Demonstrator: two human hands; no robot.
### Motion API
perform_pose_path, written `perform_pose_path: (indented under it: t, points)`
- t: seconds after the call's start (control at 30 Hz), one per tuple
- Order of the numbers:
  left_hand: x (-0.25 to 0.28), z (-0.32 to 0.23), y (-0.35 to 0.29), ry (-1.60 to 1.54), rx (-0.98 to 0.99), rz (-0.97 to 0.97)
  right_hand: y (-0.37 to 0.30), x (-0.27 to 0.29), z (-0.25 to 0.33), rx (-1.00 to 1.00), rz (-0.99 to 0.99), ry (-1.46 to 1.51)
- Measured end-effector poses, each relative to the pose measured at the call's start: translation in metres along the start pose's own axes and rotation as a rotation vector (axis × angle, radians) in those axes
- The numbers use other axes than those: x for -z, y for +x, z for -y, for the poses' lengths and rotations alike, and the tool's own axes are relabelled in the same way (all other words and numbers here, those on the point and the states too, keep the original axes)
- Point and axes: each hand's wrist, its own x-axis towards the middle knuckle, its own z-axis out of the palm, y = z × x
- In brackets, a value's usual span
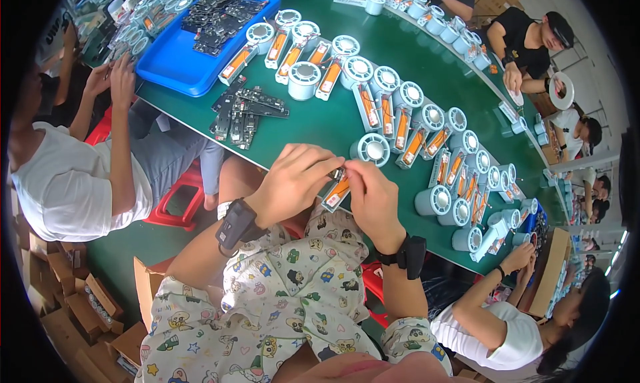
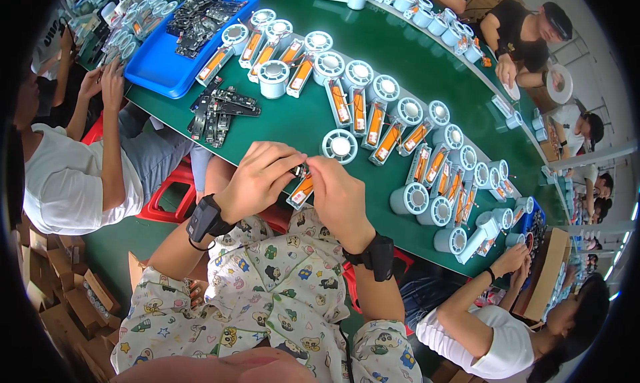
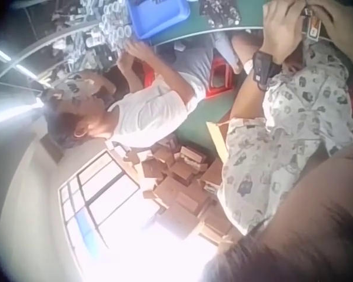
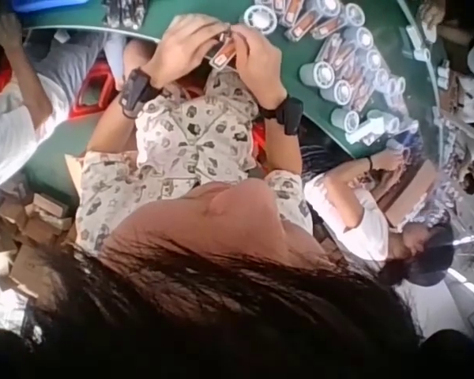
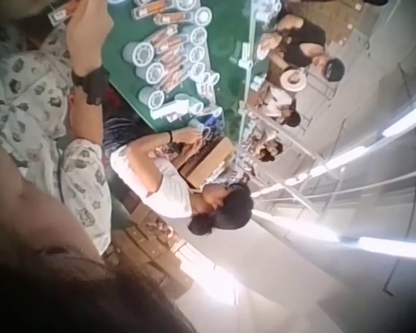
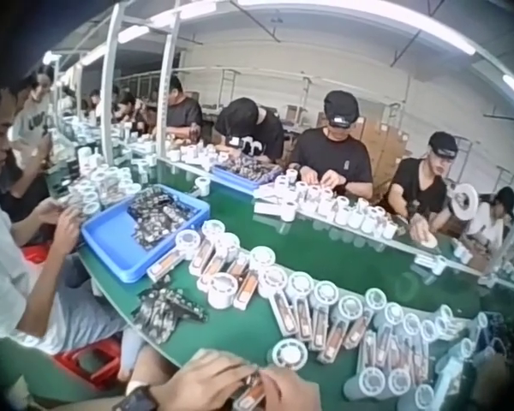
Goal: The person assembles a handheld fan by picking up a circuit board, connecting the battery wires to it, and fitting the board into the fan housing. After pressing the components into place, the person sets the fan back onto the table.
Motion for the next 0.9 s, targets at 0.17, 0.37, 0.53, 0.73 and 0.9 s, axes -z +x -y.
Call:
perform_pose_path:
  t: [0.17, 0.37, 0.53, 0.73, 0.9]
  points:
    - [0.003, -0.001, 0.004, -0.016, 0.021, 0.027, -0.001, 0.003, 0.008, -0.506, -0.044, 0.53]
    - [0.0, 0.002, 0.009, -0.115, 0.044, 0.024, -0.009, -0.003, 0.003, -0.355, -0.052, 0.531]
    - [0.002, 0.005, 0.014, -0.115, 0.001, 0.084, -0.006, 0.003, 0.005, -0.383, 0.02, 0.525]
    - [0.002, 0.013, 0.018, -0.16, -0.024, 0.132, 0.001, 0.012, -0.004, -0.302, 0.12, 0.462]
    - [0.0, 0.016, 0.02, -0.154, -0.058, 0.127, 0.015, 0.03, -0.001, -0.296, 0.273, 0.392]
